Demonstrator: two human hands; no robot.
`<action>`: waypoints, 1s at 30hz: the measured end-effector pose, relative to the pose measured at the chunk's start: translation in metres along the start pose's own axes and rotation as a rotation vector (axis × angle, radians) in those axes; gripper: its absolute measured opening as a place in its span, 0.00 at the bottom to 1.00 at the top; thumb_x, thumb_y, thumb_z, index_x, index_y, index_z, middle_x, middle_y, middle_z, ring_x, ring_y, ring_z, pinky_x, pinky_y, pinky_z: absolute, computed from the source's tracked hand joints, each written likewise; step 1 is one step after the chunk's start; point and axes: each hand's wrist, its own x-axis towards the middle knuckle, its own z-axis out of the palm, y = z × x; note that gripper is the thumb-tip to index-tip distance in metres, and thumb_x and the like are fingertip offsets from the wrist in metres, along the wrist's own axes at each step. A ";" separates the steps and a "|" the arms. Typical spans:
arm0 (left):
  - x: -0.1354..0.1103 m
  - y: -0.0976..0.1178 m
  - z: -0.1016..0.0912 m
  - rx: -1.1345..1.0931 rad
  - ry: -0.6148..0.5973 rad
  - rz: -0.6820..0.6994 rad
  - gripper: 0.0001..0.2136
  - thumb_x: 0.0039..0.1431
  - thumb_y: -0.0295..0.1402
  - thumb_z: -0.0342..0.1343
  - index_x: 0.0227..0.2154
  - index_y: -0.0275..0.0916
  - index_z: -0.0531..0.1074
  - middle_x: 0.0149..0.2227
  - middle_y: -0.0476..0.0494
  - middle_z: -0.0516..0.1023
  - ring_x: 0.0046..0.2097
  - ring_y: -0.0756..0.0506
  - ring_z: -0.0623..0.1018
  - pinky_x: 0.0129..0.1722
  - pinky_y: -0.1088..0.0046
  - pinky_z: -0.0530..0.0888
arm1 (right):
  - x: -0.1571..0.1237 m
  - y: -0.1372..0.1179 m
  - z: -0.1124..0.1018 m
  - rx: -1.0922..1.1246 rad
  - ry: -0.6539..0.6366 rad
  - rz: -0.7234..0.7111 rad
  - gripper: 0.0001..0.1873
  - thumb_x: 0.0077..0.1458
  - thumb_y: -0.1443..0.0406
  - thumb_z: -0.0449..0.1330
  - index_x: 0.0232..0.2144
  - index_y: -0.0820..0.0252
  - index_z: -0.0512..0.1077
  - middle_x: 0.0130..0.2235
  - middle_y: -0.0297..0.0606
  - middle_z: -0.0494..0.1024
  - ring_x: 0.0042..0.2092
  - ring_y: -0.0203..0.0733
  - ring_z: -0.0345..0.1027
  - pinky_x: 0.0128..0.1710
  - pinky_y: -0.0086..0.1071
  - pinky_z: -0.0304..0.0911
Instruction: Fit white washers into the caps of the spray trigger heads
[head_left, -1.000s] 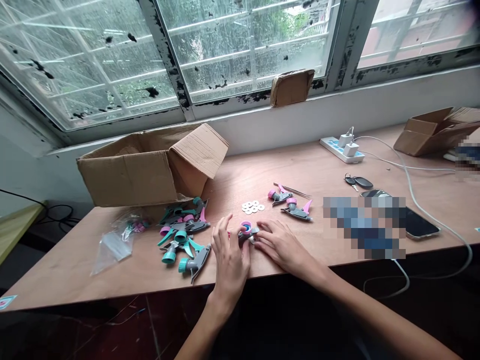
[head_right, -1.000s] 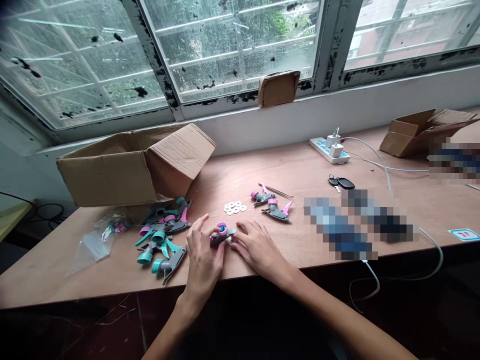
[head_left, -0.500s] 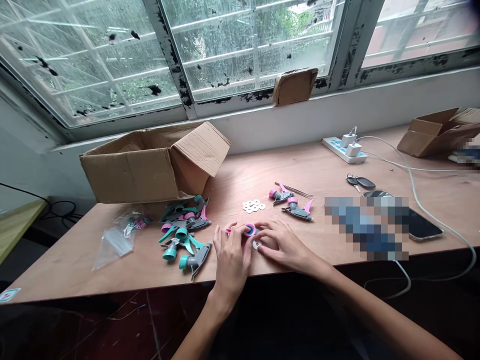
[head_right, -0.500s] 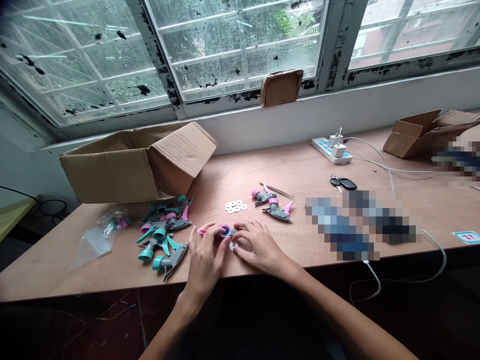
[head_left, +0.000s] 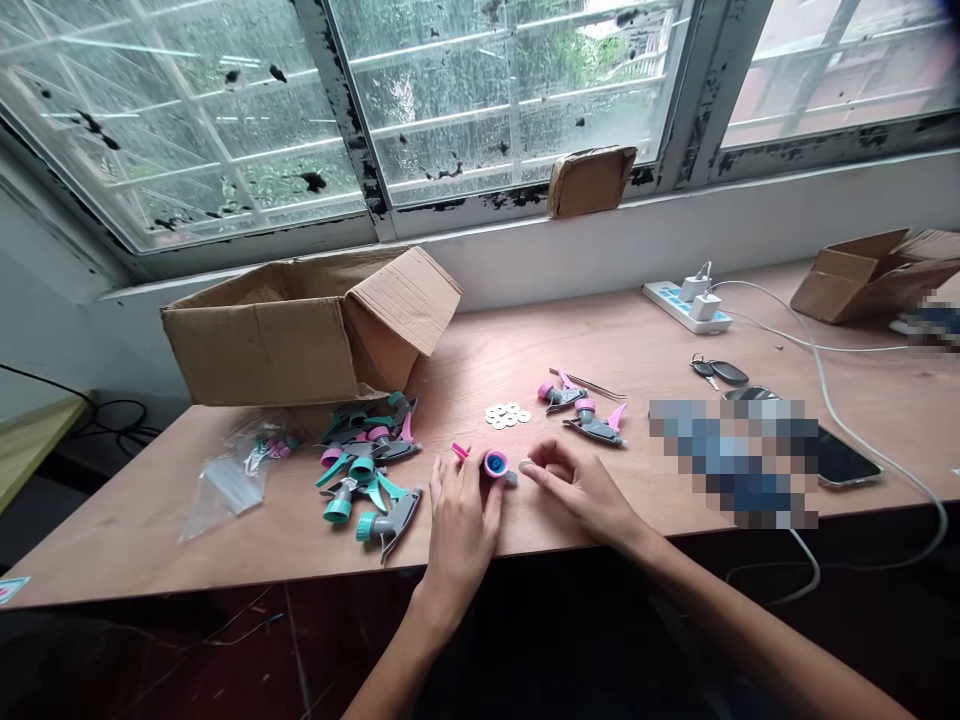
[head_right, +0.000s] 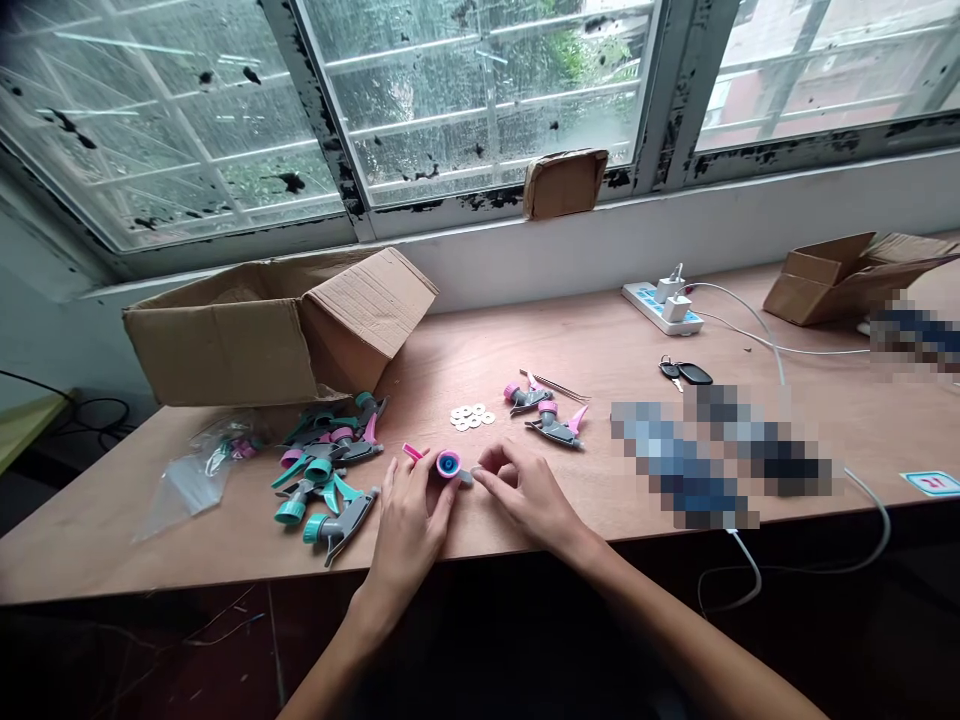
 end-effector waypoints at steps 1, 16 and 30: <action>0.000 -0.001 0.000 -0.017 0.006 0.002 0.13 0.70 0.32 0.53 0.56 0.41 0.67 0.52 0.38 0.77 0.59 0.36 0.74 0.67 0.42 0.61 | -0.001 -0.001 0.001 0.024 0.024 -0.004 0.11 0.63 0.56 0.63 0.37 0.58 0.72 0.36 0.36 0.76 0.38 0.42 0.73 0.39 0.35 0.69; 0.001 0.002 -0.008 -0.221 -0.150 0.112 0.13 0.69 0.25 0.51 0.53 0.44 0.69 0.52 0.40 0.76 0.61 0.37 0.71 0.58 0.52 0.70 | -0.006 -0.001 0.007 0.146 -0.113 0.004 0.18 0.64 0.52 0.63 0.48 0.56 0.69 0.34 0.33 0.76 0.30 0.37 0.72 0.30 0.31 0.68; 0.001 0.005 -0.010 -0.274 -0.146 0.101 0.14 0.69 0.25 0.52 0.54 0.44 0.68 0.52 0.39 0.76 0.60 0.37 0.71 0.57 0.55 0.73 | -0.005 -0.009 0.006 0.037 -0.173 -0.031 0.19 0.66 0.50 0.60 0.46 0.58 0.72 0.32 0.33 0.78 0.30 0.37 0.72 0.31 0.31 0.66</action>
